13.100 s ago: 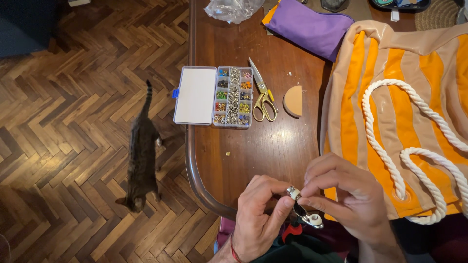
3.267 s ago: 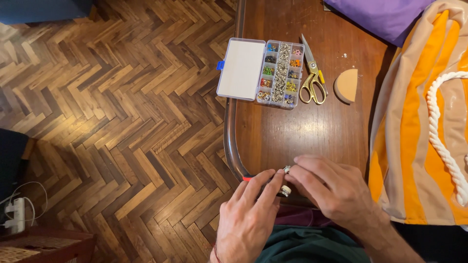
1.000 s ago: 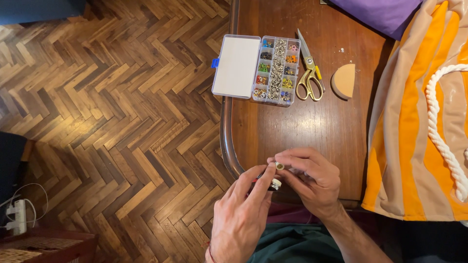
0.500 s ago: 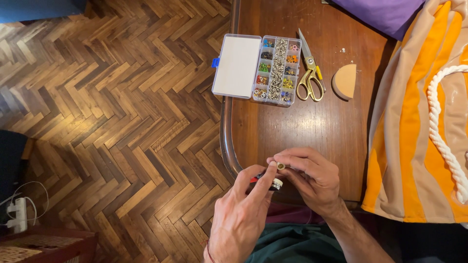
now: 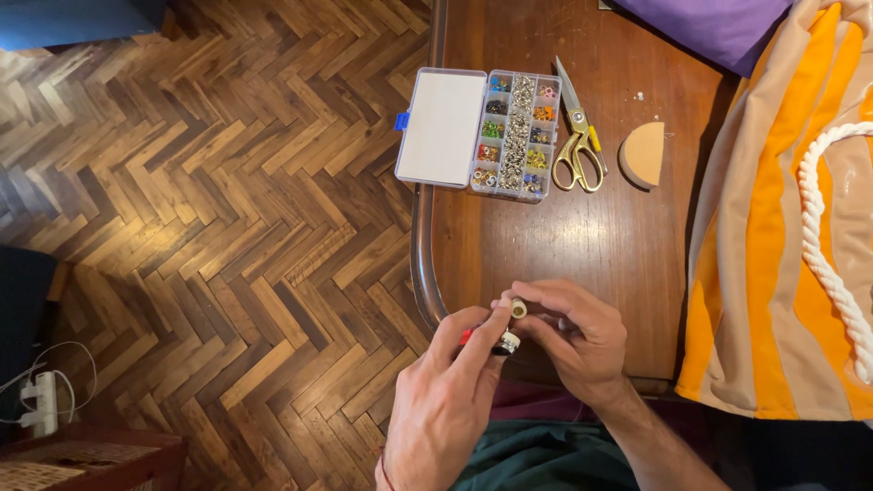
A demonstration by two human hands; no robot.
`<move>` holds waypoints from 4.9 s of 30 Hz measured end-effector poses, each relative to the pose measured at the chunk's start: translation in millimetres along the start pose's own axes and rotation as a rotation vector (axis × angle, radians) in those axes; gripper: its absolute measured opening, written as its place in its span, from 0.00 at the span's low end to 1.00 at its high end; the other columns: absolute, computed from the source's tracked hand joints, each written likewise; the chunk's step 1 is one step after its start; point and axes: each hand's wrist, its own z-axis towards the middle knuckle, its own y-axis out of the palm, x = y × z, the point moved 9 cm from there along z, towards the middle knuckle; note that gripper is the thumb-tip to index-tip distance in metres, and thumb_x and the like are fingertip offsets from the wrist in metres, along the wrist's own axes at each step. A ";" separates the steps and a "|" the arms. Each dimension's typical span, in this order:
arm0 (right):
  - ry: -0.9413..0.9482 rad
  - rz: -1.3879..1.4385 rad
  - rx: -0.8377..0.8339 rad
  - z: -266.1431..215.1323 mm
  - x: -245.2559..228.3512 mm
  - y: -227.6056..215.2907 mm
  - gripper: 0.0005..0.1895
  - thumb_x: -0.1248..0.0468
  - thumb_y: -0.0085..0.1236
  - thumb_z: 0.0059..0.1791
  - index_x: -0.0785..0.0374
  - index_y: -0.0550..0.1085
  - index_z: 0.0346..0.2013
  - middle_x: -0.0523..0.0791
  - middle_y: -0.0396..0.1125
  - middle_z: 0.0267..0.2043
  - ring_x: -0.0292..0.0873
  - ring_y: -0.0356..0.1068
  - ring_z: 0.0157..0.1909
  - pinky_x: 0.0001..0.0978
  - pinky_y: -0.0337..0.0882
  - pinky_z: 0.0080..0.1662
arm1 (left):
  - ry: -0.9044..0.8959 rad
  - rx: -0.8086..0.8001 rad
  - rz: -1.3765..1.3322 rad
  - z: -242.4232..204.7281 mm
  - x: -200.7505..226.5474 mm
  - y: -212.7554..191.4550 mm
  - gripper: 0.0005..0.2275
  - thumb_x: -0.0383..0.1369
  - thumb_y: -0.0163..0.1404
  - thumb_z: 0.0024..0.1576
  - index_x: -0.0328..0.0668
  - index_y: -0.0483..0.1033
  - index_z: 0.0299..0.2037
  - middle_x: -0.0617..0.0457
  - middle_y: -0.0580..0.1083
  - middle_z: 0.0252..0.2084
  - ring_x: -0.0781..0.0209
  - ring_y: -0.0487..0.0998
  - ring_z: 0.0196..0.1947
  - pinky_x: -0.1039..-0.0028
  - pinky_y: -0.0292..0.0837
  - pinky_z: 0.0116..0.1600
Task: Assembling a bag by punching holes and preparing to install eyelets
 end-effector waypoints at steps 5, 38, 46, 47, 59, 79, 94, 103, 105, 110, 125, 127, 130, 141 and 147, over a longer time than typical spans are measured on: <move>0.044 0.115 -0.012 1.6 -2.8 3.9 0.20 0.71 0.71 0.54 0.70 0.82 0.61 0.54 0.82 0.55 0.44 0.87 0.50 0.27 0.92 0.52 | 0.024 0.018 -0.065 2.2 4.4 -8.0 0.27 0.27 0.56 0.68 0.45 0.68 0.80 0.54 0.79 0.71 0.53 0.88 0.61 0.64 0.87 0.55; 0.073 -0.089 0.162 -128.2 -34.2 -96.8 0.20 0.55 0.67 0.59 0.65 0.80 0.60 0.51 0.80 0.60 0.49 0.81 0.61 0.42 0.79 0.66 | 0.340 -0.153 -0.403 4.3 112.1 22.0 0.14 0.32 0.57 0.71 0.42 0.82 0.65 0.49 0.88 0.61 0.55 0.93 0.57 0.69 0.87 0.64; 0.052 -0.492 0.298 -159.5 -65.9 -195.8 0.09 0.62 0.69 0.55 0.61 0.85 0.48 0.44 0.86 0.47 0.43 0.86 0.49 0.34 0.84 0.57 | 0.386 -0.064 -0.136 20.1 100.9 18.9 0.16 0.32 0.60 0.68 0.42 0.83 0.66 0.44 0.90 0.57 0.70 0.93 0.33 0.83 0.94 0.35; 0.115 -0.535 0.392 -165.8 -61.3 -220.3 0.05 0.65 0.69 0.55 0.62 0.86 0.45 0.46 0.85 0.46 0.43 0.85 0.48 0.35 0.82 0.58 | 0.408 0.013 -0.055 25.1 106.5 7.2 0.15 0.32 0.61 0.67 0.43 0.86 0.63 0.50 0.90 0.56 0.68 0.92 0.40 0.79 0.90 0.45; 0.167 -0.890 0.870 -194.5 -8.3 -488.7 0.22 0.85 0.56 0.62 0.77 0.73 0.72 0.61 0.69 0.69 0.59 0.72 0.71 0.49 0.74 0.72 | 0.417 0.194 0.291 63.9 90.5 8.0 0.12 0.26 0.62 0.69 0.52 0.91 0.59 0.61 0.88 0.46 0.65 0.84 0.37 0.73 0.77 0.43; 0.058 -0.966 0.447 -145.0 -20.2 -467.3 0.30 0.85 0.70 0.60 0.69 0.76 0.76 0.61 0.69 0.66 0.57 0.72 0.64 0.45 0.76 0.67 | 0.605 0.241 0.472 77.1 103.7 45.2 0.13 0.27 0.64 0.68 0.51 0.93 0.61 0.61 0.90 0.60 0.62 0.87 0.44 0.74 0.81 0.49; 0.628 -0.444 0.443 -112.8 38.1 -534.8 0.11 0.64 0.63 0.66 0.63 0.84 0.41 0.38 0.72 0.32 0.29 0.62 0.31 0.25 0.60 0.32 | 0.640 0.248 0.482 65.1 120.2 33.7 0.11 0.25 0.64 0.69 0.48 0.93 0.59 0.62 0.90 0.57 0.64 0.85 0.39 0.77 0.78 0.45; 0.329 -0.864 0.389 -134.6 -61.1 -461.4 0.35 0.74 0.72 0.59 0.77 0.72 0.80 0.64 0.64 0.73 0.59 0.72 0.68 0.51 0.74 0.67 | 0.629 0.203 0.444 46.8 135.3 15.4 0.10 0.28 0.66 0.68 0.40 0.90 0.58 0.53 0.89 0.57 0.65 0.86 0.39 0.73 0.84 0.41; 0.085 -0.933 0.548 -150.9 -100.5 -427.5 0.26 0.81 0.72 0.67 0.87 0.70 0.78 0.68 0.66 0.74 0.65 0.69 0.72 0.54 0.72 0.72 | 0.617 0.207 0.437 43.3 133.0 13.3 0.14 0.26 0.67 0.66 0.43 0.90 0.61 0.53 0.89 0.59 0.61 0.88 0.45 0.71 0.86 0.50; -0.003 -0.709 0.164 -136.3 -82.4 -275.1 0.06 0.67 0.75 0.54 0.59 0.81 0.39 0.46 0.78 0.48 0.45 0.80 0.52 0.38 0.78 0.62 | 0.599 0.210 0.458 37.2 109.8 24.5 0.15 0.30 0.66 0.66 0.43 0.88 0.63 0.51 0.87 0.62 0.58 0.86 0.45 0.68 0.86 0.45; -0.356 -1.128 -0.168 10.9 -34.0 -201.8 0.07 0.72 0.63 0.59 0.61 0.78 0.50 0.50 0.74 0.51 0.54 0.75 0.45 0.47 0.74 0.48 | 0.544 0.192 0.448 43.1 79.1 27.2 0.17 0.30 0.66 0.64 0.44 0.86 0.64 0.53 0.85 0.62 0.57 0.84 0.48 0.66 0.86 0.40; -0.353 -1.188 -0.210 23.3 -26.7 -199.4 0.08 0.70 0.64 0.57 0.59 0.76 0.50 0.49 0.73 0.52 0.54 0.73 0.42 0.48 0.73 0.45 | 0.559 0.194 0.466 49.2 73.0 36.7 0.17 0.30 0.67 0.63 0.44 0.86 0.63 0.52 0.84 0.62 0.57 0.84 0.49 0.66 0.86 0.40; -0.236 -1.061 -0.358 18.1 -21.0 -199.6 0.08 0.69 0.58 0.57 0.59 0.73 0.51 0.49 0.71 0.45 0.58 0.70 0.39 0.53 0.66 0.41 | 0.642 0.207 0.497 52.1 67.4 53.4 0.19 0.29 0.70 0.62 0.43 0.84 0.63 0.42 0.85 0.61 0.54 0.86 0.47 0.66 0.90 0.38; -0.262 -0.946 -0.031 -91.1 -52.1 -207.7 0.11 0.82 0.60 0.55 0.64 0.82 0.38 0.47 0.74 0.44 0.50 0.73 0.43 0.47 0.72 0.49 | 0.811 0.340 0.599 50.6 59.9 75.6 0.13 0.20 0.54 0.73 0.47 0.88 0.60 0.50 0.84 0.64 0.56 0.79 0.43 0.70 0.81 0.39; -0.203 -1.163 0.080 -114.9 -27.8 -189.9 0.16 0.66 0.84 0.47 0.53 0.81 0.40 0.43 0.71 0.52 0.52 0.70 0.53 0.54 0.65 0.59 | 0.814 0.353 0.657 52.5 49.5 84.5 0.13 0.23 0.53 0.74 0.51 0.87 0.61 0.53 0.84 0.64 0.56 0.80 0.45 0.70 0.80 0.41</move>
